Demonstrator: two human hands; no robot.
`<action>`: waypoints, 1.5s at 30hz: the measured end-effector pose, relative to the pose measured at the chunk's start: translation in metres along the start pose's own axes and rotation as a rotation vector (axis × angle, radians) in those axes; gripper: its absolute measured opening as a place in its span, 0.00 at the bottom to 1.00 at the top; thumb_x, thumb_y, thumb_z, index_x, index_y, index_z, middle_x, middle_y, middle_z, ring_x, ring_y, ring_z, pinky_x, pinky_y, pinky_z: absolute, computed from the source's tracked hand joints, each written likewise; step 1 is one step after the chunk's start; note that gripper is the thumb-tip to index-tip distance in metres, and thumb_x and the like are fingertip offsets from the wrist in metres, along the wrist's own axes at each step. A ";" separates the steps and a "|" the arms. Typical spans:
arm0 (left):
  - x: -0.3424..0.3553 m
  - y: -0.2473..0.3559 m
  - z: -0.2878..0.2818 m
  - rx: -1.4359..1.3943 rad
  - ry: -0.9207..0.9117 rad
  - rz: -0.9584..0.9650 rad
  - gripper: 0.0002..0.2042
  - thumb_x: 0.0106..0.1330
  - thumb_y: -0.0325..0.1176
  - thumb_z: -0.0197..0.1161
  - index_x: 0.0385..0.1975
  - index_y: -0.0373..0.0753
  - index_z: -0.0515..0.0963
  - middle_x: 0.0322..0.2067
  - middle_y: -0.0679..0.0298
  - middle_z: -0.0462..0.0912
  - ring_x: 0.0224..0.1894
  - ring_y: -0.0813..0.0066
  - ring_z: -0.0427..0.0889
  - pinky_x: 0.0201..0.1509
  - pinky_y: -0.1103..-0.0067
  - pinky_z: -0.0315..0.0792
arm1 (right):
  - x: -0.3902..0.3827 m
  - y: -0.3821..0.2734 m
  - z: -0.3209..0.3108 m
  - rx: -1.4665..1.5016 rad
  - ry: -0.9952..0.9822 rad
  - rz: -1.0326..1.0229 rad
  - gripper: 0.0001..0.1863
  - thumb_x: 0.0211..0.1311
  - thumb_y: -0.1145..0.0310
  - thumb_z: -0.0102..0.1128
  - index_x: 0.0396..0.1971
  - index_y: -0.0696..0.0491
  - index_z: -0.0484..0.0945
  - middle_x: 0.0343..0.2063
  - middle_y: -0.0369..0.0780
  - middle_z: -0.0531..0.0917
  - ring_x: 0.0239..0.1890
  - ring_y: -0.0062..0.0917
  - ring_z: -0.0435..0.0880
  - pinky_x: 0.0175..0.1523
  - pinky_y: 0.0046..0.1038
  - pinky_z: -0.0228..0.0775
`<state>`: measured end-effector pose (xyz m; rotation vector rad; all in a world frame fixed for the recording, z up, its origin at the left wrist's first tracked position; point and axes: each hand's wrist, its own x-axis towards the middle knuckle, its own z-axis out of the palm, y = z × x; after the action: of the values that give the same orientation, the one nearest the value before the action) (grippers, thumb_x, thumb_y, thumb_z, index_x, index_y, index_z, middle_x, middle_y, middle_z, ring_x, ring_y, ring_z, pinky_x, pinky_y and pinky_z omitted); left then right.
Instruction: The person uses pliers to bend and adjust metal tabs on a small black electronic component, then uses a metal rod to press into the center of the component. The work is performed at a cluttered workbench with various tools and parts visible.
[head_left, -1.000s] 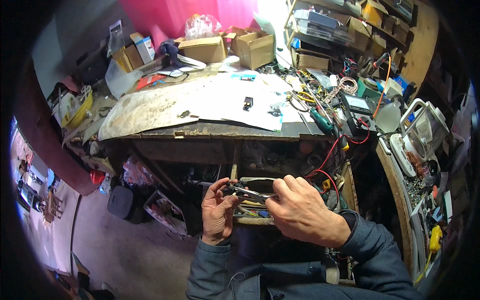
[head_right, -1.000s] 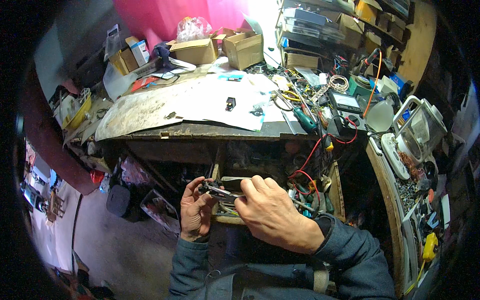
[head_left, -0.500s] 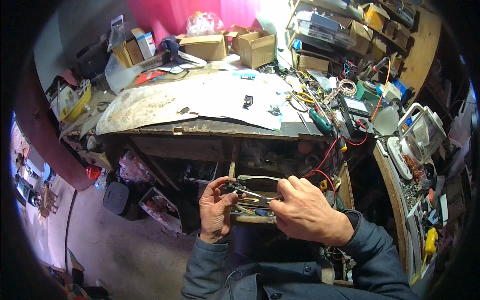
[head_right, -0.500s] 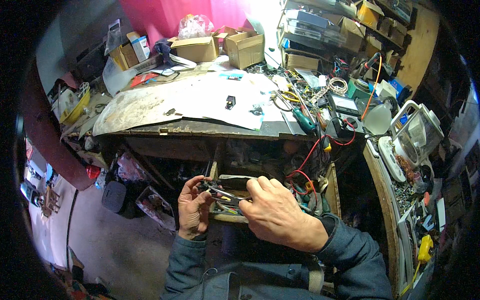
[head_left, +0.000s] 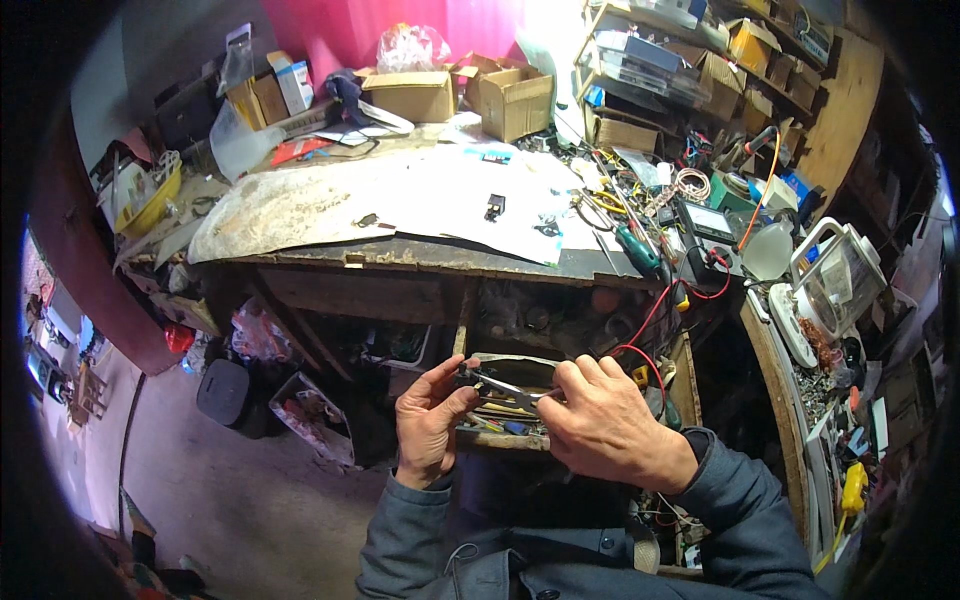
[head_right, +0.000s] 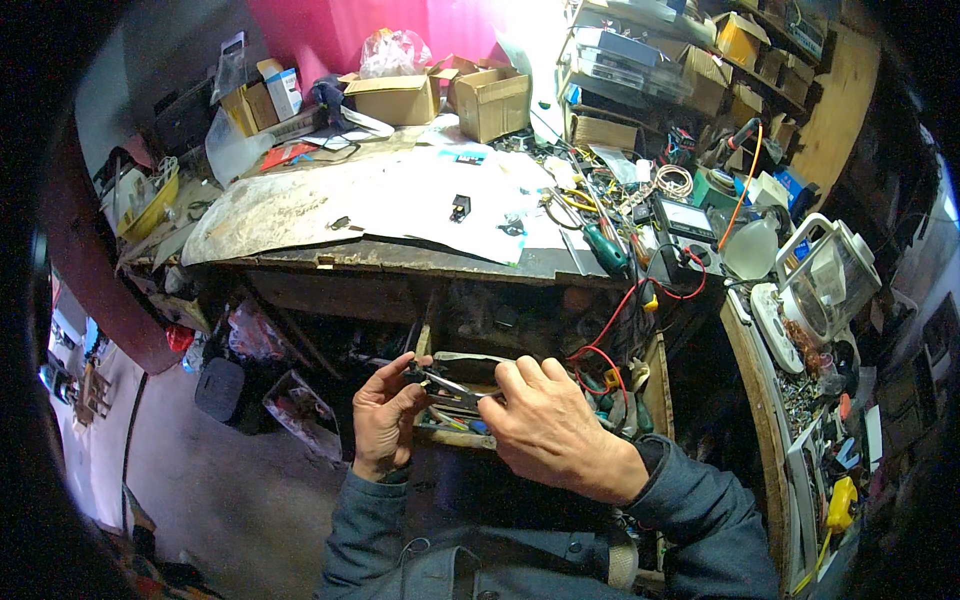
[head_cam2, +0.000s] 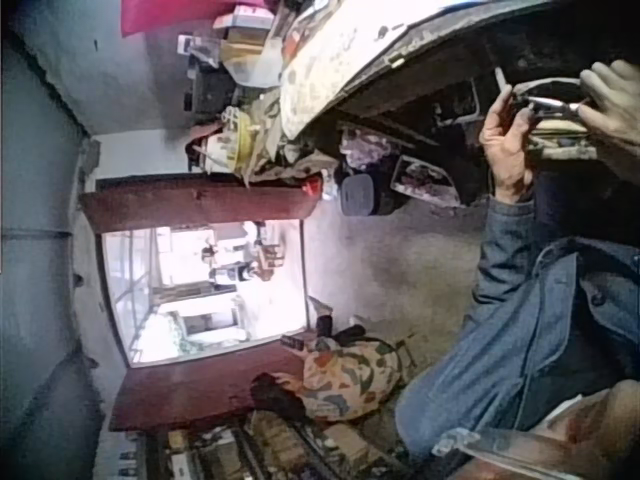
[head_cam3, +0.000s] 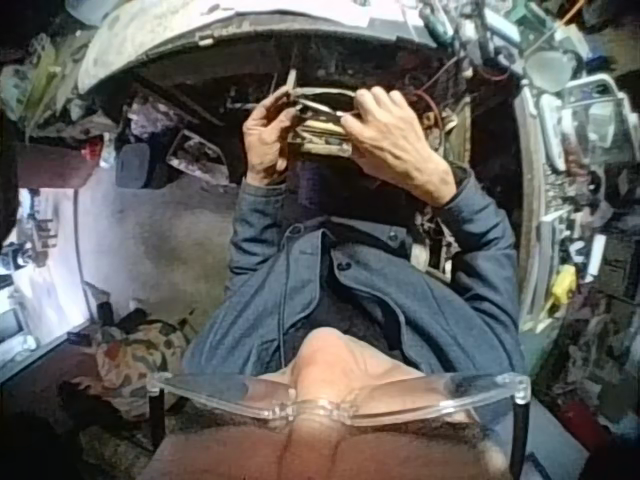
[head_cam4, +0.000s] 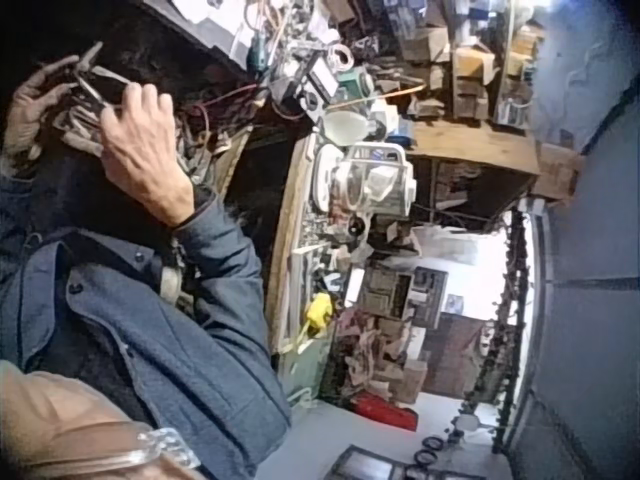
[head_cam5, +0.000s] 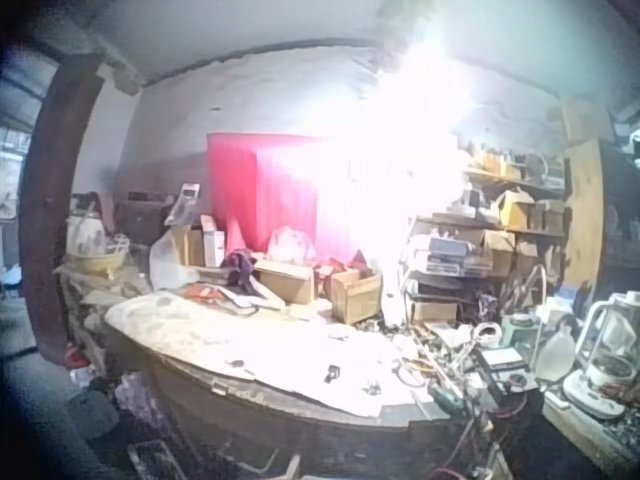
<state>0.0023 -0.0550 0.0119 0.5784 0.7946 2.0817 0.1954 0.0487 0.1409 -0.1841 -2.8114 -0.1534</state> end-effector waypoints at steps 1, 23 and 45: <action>0.000 0.000 0.000 0.007 -0.001 0.005 0.21 0.68 0.18 0.66 0.61 0.33 0.77 0.55 0.51 0.83 0.49 0.67 0.87 0.53 0.70 0.87 | 0.000 0.000 0.000 -0.010 -0.002 -0.002 0.08 0.50 0.66 0.63 0.26 0.54 0.77 0.33 0.43 0.73 0.36 0.34 0.74 0.38 0.35 0.64; 0.002 0.001 -0.004 0.028 -0.007 -0.024 0.20 0.67 0.16 0.66 0.59 0.31 0.79 0.53 0.51 0.86 0.50 0.70 0.86 0.57 0.75 0.82 | 0.003 -0.002 -0.001 0.011 -0.063 -0.034 0.10 0.50 0.66 0.65 0.27 0.55 0.77 0.31 0.43 0.74 0.36 0.35 0.77 0.35 0.36 0.72; 0.001 0.002 -0.009 0.023 -0.077 -0.011 0.21 0.66 0.13 0.64 0.59 0.33 0.80 0.54 0.50 0.85 0.49 0.70 0.87 0.55 0.75 0.83 | 0.004 -0.002 0.001 0.010 -0.111 -0.054 0.09 0.48 0.68 0.66 0.26 0.56 0.78 0.30 0.42 0.74 0.34 0.32 0.78 0.33 0.34 0.75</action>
<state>-0.0051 -0.0578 0.0076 0.6619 0.7769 2.0303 0.1910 0.0473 0.1414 -0.1178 -2.9287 -0.1463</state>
